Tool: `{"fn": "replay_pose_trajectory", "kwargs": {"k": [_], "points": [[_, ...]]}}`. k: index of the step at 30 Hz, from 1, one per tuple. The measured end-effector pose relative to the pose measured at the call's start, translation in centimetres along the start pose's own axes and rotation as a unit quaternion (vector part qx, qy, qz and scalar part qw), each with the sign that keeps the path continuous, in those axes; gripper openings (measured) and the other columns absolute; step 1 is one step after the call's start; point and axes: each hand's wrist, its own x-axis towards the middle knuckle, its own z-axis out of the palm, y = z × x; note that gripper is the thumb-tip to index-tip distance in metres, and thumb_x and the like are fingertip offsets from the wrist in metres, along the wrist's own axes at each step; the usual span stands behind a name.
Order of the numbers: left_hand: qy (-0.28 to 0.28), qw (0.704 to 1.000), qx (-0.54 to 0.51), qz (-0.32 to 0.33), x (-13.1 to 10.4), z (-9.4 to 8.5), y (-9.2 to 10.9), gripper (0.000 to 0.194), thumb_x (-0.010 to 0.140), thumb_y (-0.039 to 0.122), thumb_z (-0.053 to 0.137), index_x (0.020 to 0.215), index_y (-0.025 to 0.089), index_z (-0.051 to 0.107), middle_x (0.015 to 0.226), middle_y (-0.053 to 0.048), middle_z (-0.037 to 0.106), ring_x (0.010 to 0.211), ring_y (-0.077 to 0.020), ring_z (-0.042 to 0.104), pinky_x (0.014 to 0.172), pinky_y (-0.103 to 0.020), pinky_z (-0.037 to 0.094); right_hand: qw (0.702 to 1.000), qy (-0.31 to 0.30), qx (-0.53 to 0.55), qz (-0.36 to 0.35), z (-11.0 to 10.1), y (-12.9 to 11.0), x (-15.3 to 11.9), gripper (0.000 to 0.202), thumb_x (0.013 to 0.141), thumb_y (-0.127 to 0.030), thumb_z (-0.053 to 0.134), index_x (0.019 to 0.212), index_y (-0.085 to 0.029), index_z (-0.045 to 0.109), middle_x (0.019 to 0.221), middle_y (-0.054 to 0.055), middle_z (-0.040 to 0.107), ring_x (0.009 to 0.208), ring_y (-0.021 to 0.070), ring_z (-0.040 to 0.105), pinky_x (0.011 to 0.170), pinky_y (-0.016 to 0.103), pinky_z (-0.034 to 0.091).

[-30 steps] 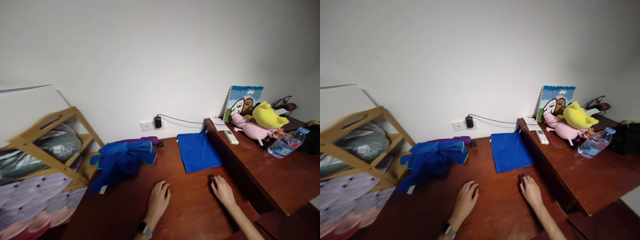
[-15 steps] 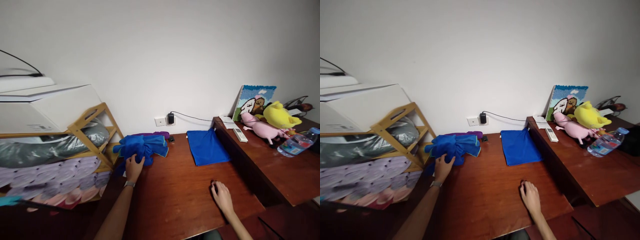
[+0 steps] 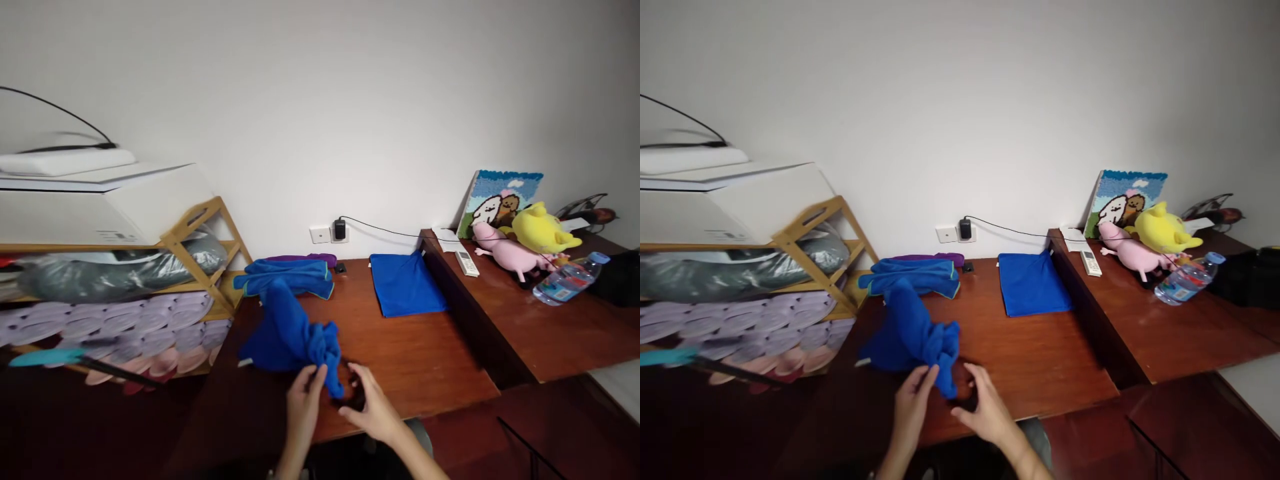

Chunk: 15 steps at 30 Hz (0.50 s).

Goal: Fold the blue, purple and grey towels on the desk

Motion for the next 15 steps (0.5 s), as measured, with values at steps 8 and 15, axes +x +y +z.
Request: {"fn": "replay_pose_trajectory", "kwargs": {"k": [8,15], "points": [[-0.069,0.986,0.061,0.135,-6.0,-2.6,-4.2,0.046,0.091,0.066,0.063,0.109,0.029,0.082,0.111,-0.010,0.082,0.102,-0.0301,0.078,0.094,-0.045,0.066,0.999,-0.025,0.019,-0.023,0.8,-6.4,-0.9,0.021,0.097,-0.030,0.061,0.106,-0.025,0.079,0.103,0.007,0.077,0.098,0.0260,0.073,0.092,0.037,0.058],[-0.049,0.939,0.192,0.280,-4.0,-3.0,-4.8,0.022,0.097,0.043,0.061,0.100,0.031,0.079,0.123,-0.012,0.074,0.117,-0.0310,0.072,0.104,-0.051,0.061,0.998,0.059,-0.001,0.011,-3.6,-9.8,-0.7,0.015,0.089,-0.031,0.066,0.100,-0.023,0.071,0.068,-0.006,0.053,0.062,0.0142,0.053,0.064,0.024,0.043]]}}
